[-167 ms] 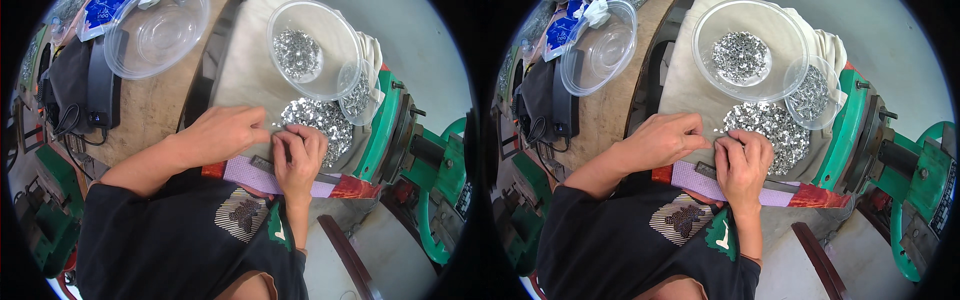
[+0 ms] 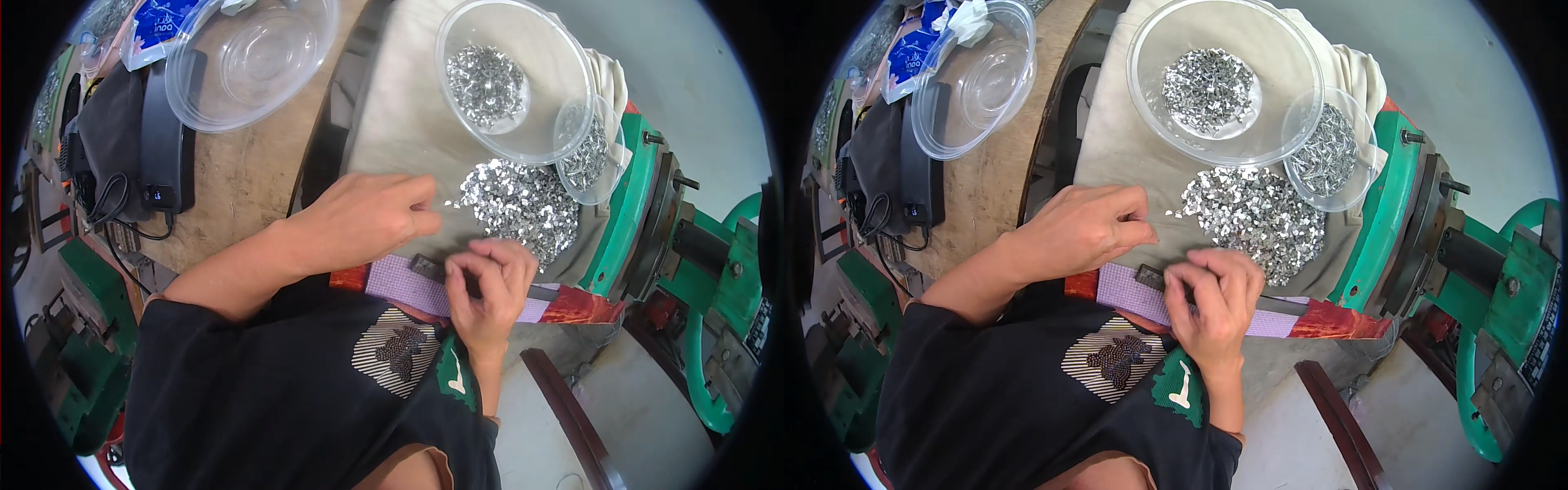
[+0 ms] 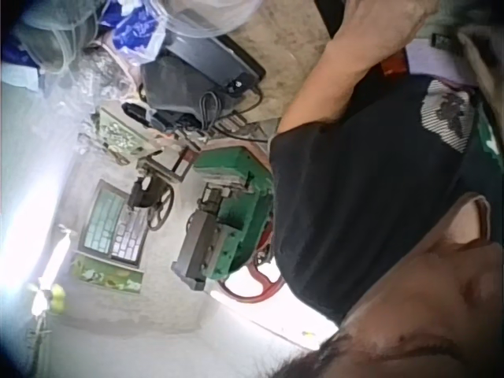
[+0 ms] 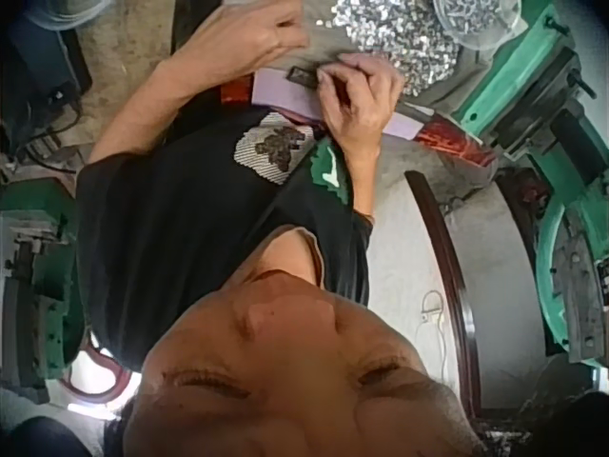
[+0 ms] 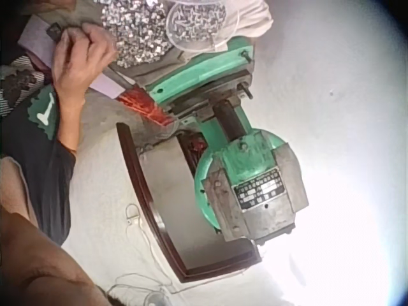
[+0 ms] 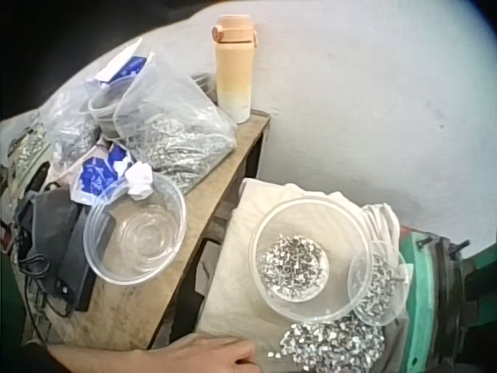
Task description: The recorder is picking up small metal sequins and placing them onto a strip, then using a manual punching machine to attach them.
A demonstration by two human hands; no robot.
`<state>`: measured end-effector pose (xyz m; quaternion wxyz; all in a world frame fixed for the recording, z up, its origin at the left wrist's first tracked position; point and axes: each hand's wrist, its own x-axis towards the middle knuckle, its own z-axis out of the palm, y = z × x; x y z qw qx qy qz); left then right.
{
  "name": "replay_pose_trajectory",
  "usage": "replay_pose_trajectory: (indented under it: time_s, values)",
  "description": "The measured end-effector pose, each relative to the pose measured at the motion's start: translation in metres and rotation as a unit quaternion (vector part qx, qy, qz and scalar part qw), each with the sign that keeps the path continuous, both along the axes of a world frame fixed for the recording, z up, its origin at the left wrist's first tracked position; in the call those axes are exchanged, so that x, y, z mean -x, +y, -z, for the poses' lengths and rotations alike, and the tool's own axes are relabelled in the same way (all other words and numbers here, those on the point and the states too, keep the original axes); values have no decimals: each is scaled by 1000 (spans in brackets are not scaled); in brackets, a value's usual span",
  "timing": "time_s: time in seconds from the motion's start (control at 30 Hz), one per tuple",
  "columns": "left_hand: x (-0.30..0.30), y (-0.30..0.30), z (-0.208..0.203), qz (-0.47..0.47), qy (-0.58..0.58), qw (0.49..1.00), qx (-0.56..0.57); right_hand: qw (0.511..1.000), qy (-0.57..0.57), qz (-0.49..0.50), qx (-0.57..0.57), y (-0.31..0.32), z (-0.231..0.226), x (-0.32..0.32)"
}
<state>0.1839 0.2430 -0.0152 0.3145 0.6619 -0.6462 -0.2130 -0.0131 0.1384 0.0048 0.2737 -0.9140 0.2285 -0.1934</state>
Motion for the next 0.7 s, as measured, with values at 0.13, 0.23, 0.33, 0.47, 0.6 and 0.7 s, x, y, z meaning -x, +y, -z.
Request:
replay_pose_trajectory:
  time_s: [0.13,0.23,0.33,0.47,0.6,0.7]
  values:
    - [0,-1,-1,14,4,1000,-17,1000,17,-4,-9,15,4,13]
    - [0,-2,-1,-12,30,999,-16,1000,8,-3,3,18,7,16]
    - [1,-2,-1,-20,43,999,-24,1000,0,4,12,22,6,13]
    - [-2,-3,-2,-18,69,997,-17,999,31,-4,27,23,8,3]
    - [-3,-2,-1,-1,62,997,-36,999,40,-25,19,20,5,0]
    - [-3,-2,-2,-2,75,997,-36,998,37,-45,-22,13,3,0]
